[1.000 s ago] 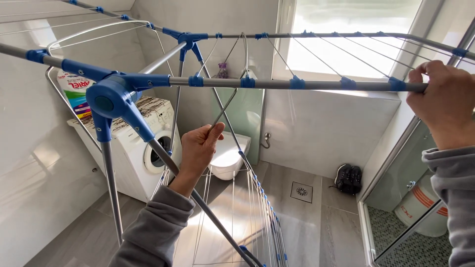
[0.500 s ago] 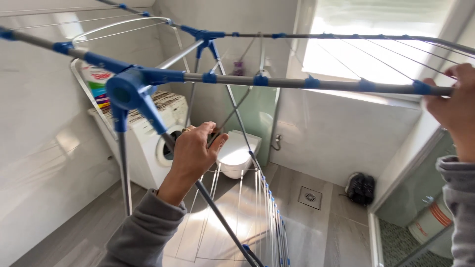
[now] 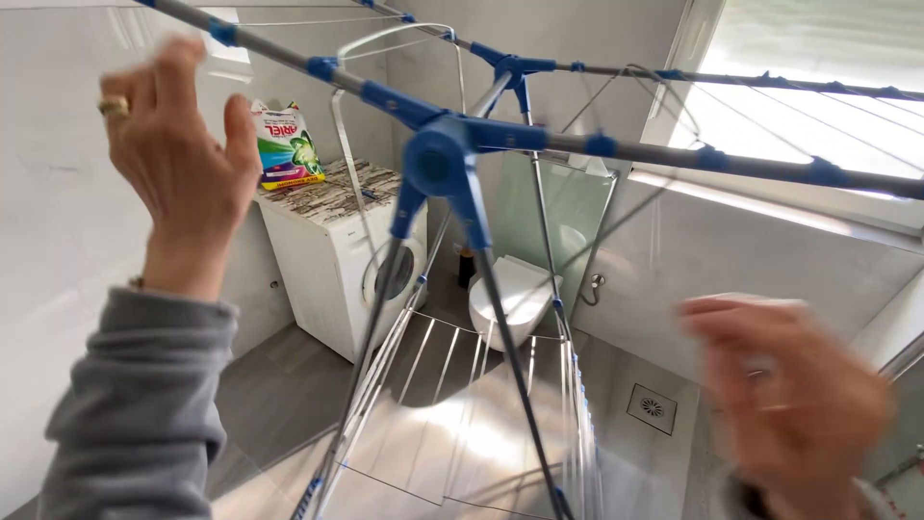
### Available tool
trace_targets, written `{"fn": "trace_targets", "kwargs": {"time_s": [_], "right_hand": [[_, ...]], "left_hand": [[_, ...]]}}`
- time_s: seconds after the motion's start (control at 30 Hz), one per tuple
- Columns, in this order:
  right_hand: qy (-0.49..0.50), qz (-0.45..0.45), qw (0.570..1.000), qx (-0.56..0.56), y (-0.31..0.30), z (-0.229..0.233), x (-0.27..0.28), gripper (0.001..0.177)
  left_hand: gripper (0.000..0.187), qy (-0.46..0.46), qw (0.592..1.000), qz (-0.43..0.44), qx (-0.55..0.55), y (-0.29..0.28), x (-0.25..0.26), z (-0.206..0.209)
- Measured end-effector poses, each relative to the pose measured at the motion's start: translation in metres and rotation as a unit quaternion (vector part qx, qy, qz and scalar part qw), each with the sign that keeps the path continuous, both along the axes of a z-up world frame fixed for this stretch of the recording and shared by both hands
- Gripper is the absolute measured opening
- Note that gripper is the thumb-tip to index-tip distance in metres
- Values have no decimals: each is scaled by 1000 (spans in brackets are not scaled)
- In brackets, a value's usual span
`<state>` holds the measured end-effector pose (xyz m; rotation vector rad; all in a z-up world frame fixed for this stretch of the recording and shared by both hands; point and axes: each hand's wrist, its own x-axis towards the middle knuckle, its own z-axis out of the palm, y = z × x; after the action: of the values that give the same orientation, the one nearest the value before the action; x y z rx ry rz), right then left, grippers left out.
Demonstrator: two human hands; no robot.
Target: Unfolding a drying rack and hanging wet laundry taken from a washing machine
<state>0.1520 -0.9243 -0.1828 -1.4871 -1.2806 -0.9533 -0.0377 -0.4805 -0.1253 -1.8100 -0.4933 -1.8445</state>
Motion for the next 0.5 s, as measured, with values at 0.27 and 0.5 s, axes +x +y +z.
{"fn": "trace_targets", "kwargs": {"time_s": [0.27, 0.5], "right_hand": [[-97, 64, 993, -37, 246, 31, -106, 19], [-42, -165, 985, 25, 363, 30, -83, 24]], "left_hand": [[62, 111, 970, 156, 150, 157, -28, 70], [31, 136, 963, 128, 194, 252, -19, 93]]}}
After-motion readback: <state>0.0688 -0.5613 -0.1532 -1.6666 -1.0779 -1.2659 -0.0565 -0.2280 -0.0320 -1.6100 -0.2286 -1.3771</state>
